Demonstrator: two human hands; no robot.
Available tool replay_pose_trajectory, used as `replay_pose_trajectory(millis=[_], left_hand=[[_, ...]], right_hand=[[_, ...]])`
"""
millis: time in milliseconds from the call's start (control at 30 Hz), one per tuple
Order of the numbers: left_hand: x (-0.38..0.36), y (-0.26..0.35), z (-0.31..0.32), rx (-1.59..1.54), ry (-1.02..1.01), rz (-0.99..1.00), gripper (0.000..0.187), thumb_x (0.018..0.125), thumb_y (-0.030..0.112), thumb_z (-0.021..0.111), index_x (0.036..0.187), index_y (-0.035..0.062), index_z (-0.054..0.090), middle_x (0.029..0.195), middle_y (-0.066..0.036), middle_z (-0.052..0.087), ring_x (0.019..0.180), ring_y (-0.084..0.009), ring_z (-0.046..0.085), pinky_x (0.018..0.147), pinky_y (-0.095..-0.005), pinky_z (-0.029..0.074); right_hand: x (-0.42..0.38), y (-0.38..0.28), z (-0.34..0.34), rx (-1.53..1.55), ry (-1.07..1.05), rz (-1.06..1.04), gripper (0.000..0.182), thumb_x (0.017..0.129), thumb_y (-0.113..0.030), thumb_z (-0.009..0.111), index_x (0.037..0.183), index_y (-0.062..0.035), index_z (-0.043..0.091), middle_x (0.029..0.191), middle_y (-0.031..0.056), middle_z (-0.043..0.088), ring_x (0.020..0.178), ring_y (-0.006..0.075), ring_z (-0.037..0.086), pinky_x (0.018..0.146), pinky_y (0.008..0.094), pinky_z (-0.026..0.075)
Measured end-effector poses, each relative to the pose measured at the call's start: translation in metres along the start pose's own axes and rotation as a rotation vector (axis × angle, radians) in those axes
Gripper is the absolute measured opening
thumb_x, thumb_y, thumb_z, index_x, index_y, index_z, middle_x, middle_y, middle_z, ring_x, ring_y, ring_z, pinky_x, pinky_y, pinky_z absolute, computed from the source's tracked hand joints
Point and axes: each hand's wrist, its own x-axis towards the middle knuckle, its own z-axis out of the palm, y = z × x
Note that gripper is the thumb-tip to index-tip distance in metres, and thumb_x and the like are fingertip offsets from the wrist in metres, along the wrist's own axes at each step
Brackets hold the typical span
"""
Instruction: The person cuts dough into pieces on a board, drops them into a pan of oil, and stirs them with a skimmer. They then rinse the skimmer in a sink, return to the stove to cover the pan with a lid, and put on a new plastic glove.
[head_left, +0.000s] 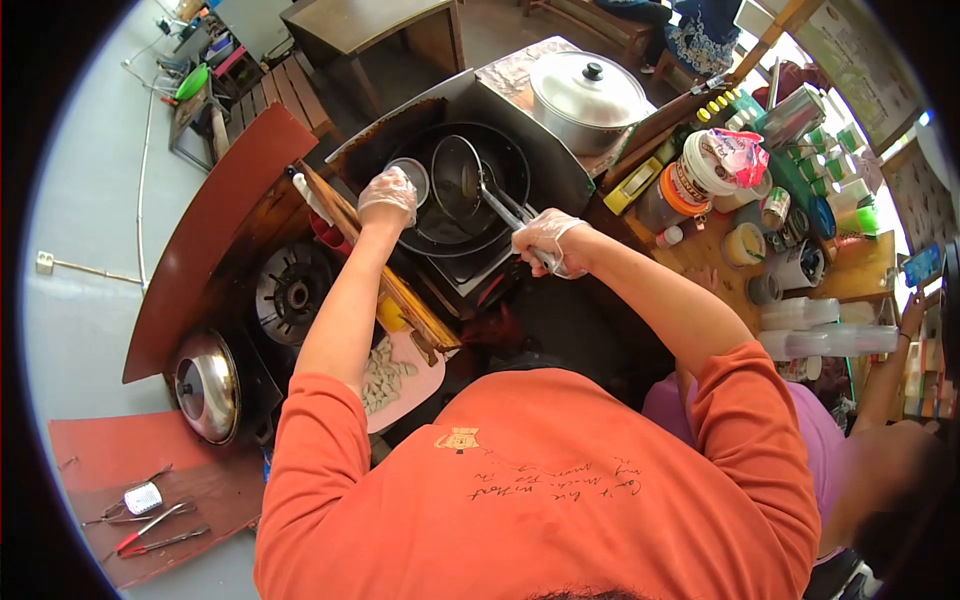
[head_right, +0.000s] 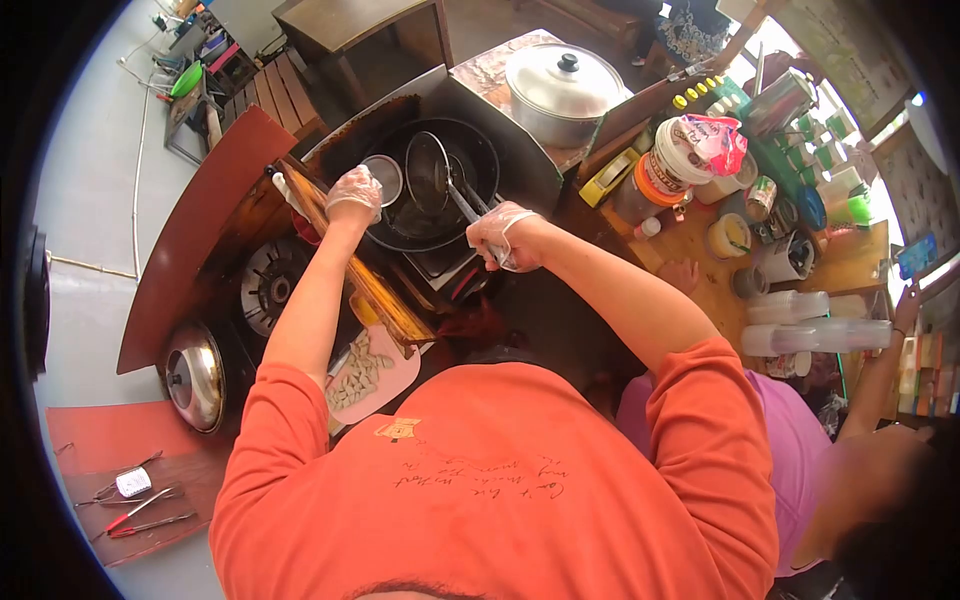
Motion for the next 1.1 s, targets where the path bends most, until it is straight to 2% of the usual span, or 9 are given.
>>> replay_pose_trajectory(millis=[167, 300, 433, 533, 633, 867, 967, 1000, 1100], left_hand=[[0.006, 0.019, -0.01, -0.05, -0.001, 0.015, 0.016, 0.088, 0.015, 0.057, 0.095, 0.0033, 0.065, 0.099, -0.015, 0.071, 0.095, -0.0288, 0.07, 0.08, -0.04, 0.058], [0.018, 0.025, 0.007, -0.035, 0.05, 0.072, 0.021, 0.088, 0.013, 0.053, 0.093, 0.0028, 0.07, 0.097, -0.018, 0.072, 0.089, -0.0319, 0.072, 0.078, -0.0415, 0.058], [0.017, 0.04, 0.008, -0.08, -0.095, 0.003, 0.02, 0.086, 0.013, 0.057, 0.092, 0.0034, 0.073, 0.101, -0.017, 0.072, 0.093, -0.0315, 0.071, 0.079, -0.0409, 0.058], [0.009, 0.052, 0.009, 0.04, -0.255, 0.201, 0.022, 0.077, 0.014, 0.067, 0.095, 0.005, 0.075, 0.106, -0.014, 0.071, 0.1, -0.0292, 0.069, 0.084, -0.0388, 0.057], [-0.006, 0.065, 0.003, 0.06, -0.297, 0.262, 0.019, 0.081, 0.012, 0.062, 0.091, 0.0046, 0.075, 0.104, -0.017, 0.069, 0.099, -0.0285, 0.069, 0.085, -0.0383, 0.056], [-0.022, 0.055, 0.045, -0.144, 0.08, 0.308, 0.019, 0.085, 0.017, 0.057, 0.084, 0.0046, 0.071, 0.094, -0.016, 0.07, 0.087, -0.0324, 0.068, 0.08, -0.0384, 0.055], [-0.023, 0.049, 0.048, -0.159, 0.061, 0.291, 0.014, 0.074, 0.015, 0.059, 0.08, 0.009, 0.071, 0.089, -0.013, 0.071, 0.085, -0.0294, 0.069, 0.079, -0.0396, 0.055], [-0.015, 0.037, 0.095, -0.603, 0.083, 0.179, 0.012, 0.074, 0.017, 0.061, 0.075, 0.0105, 0.07, 0.085, -0.012, 0.071, 0.082, -0.0292, 0.069, 0.076, -0.0406, 0.055], [-0.01, 0.028, 0.086, -0.485, -0.017, 0.259, 0.011, 0.073, 0.019, 0.063, 0.071, 0.0114, 0.07, 0.078, -0.012, 0.07, 0.076, -0.03, 0.068, 0.072, -0.0418, 0.055]], right_hand=[[-0.012, -0.013, -0.011, -0.156, 0.108, -0.059, 0.011, 0.068, 0.002, 0.062, 0.06, 0.002, 0.055, 0.059, 0.0112, 0.054, 0.048, 0.0232, 0.057, 0.042, 0.0353, 0.05], [-0.017, -0.019, -0.021, -0.206, 0.081, -0.138, 0.014, 0.074, -0.005, 0.065, 0.065, 0.0018, 0.057, 0.06, 0.0082, 0.055, 0.047, 0.0174, 0.057, 0.044, 0.0327, 0.056], [-0.017, -0.025, -0.026, -0.239, 0.105, -0.157, 0.012, 0.074, -0.006, 0.065, 0.067, 0.0015, 0.058, 0.06, 0.0077, 0.056, 0.048, 0.0163, 0.056, 0.046, 0.033, 0.057], [-0.017, -0.026, -0.029, -0.225, 0.107, -0.159, 0.012, 0.074, -0.007, 0.065, 0.068, 0.0014, 0.058, 0.06, 0.0073, 0.056, 0.046, 0.0158, 0.056, 0.047, 0.0328, 0.057], [-0.018, -0.024, -0.032, -0.206, 0.096, -0.172, 0.014, 0.075, -0.007, 0.065, 0.066, 0.001, 0.058, 0.06, 0.007, 0.056, 0.046, 0.0154, 0.056, 0.047, 0.0325, 0.057], [-0.022, -0.022, -0.035, -0.158, 0.043, -0.199, 0.014, 0.071, -0.003, 0.064, 0.06, -0.0003, 0.056, 0.057, 0.0064, 0.052, 0.047, 0.0173, 0.055, 0.048, 0.0336, 0.056], [-0.024, -0.02, -0.037, -0.131, 0.041, -0.215, 0.014, 0.071, -0.002, 0.063, 0.06, -0.0004, 0.055, 0.058, 0.0063, 0.052, 0.047, 0.0174, 0.055, 0.048, 0.0346, 0.056], [-0.025, -0.02, -0.037, -0.139, 0.056, -0.215, 0.015, 0.071, -0.002, 0.063, 0.059, 0.0001, 0.055, 0.059, 0.0065, 0.052, 0.048, 0.0176, 0.055, 0.048, 0.0352, 0.056], [-0.022, -0.015, -0.043, -0.107, 0.045, -0.225, 0.015, 0.072, -0.002, 0.063, 0.06, 0.0004, 0.055, 0.059, 0.0066, 0.052, 0.048, 0.0176, 0.055, 0.048, 0.0352, 0.057]])
